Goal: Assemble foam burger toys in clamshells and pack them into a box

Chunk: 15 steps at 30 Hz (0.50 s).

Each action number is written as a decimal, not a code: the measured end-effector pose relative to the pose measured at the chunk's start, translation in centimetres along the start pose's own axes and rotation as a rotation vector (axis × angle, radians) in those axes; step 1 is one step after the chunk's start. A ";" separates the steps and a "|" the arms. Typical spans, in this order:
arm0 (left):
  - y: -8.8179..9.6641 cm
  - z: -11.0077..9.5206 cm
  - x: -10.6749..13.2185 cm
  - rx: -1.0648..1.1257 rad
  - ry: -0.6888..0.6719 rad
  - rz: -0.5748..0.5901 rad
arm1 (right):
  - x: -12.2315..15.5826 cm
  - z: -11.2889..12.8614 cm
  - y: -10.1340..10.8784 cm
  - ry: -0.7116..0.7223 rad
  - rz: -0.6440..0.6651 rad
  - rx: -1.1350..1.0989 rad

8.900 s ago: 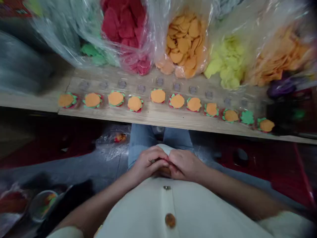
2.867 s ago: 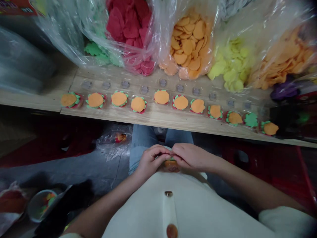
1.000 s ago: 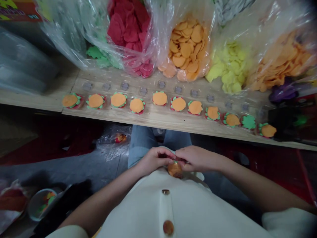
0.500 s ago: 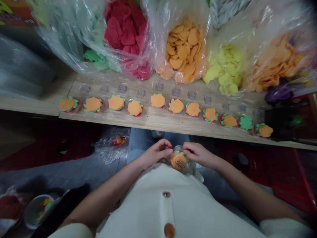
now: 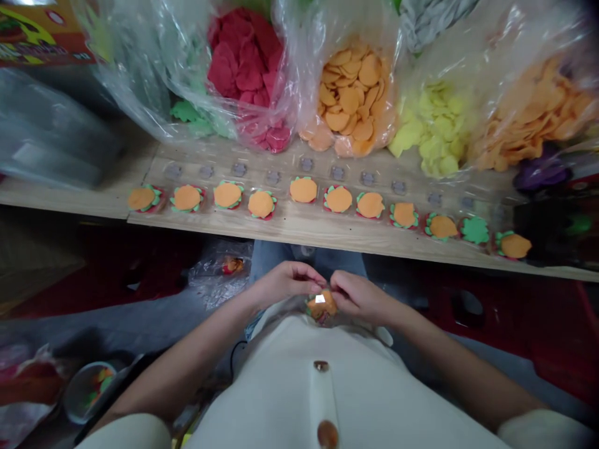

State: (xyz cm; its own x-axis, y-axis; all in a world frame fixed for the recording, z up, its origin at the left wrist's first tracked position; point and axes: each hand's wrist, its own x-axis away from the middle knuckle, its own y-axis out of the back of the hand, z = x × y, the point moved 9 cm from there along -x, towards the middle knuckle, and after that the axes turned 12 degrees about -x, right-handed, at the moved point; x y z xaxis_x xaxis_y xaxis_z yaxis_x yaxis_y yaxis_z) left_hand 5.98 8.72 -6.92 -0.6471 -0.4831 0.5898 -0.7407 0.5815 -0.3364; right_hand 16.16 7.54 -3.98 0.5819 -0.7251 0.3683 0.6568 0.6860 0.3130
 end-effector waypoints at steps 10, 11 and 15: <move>-1.2 -0.5 1.6 -0.361 -0.294 -0.224 | 0.4 2.2 -1.5 0.021 0.215 0.285; -1.4 -1.1 1.8 -0.461 -0.359 -0.244 | 0.6 2.2 -1.7 0.024 0.192 0.307; -2.1 -1.9 2.2 -0.676 -0.501 -0.267 | 1.0 1.8 -1.8 0.009 0.102 0.367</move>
State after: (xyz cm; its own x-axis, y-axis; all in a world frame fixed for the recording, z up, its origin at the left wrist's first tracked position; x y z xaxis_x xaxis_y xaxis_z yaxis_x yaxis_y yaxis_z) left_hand 6.48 7.68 -3.52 -0.5880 -0.7963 0.1419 -0.7162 0.5941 0.3661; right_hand 14.72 5.69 -2.59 0.6404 -0.6516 0.4065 0.3806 0.7290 0.5689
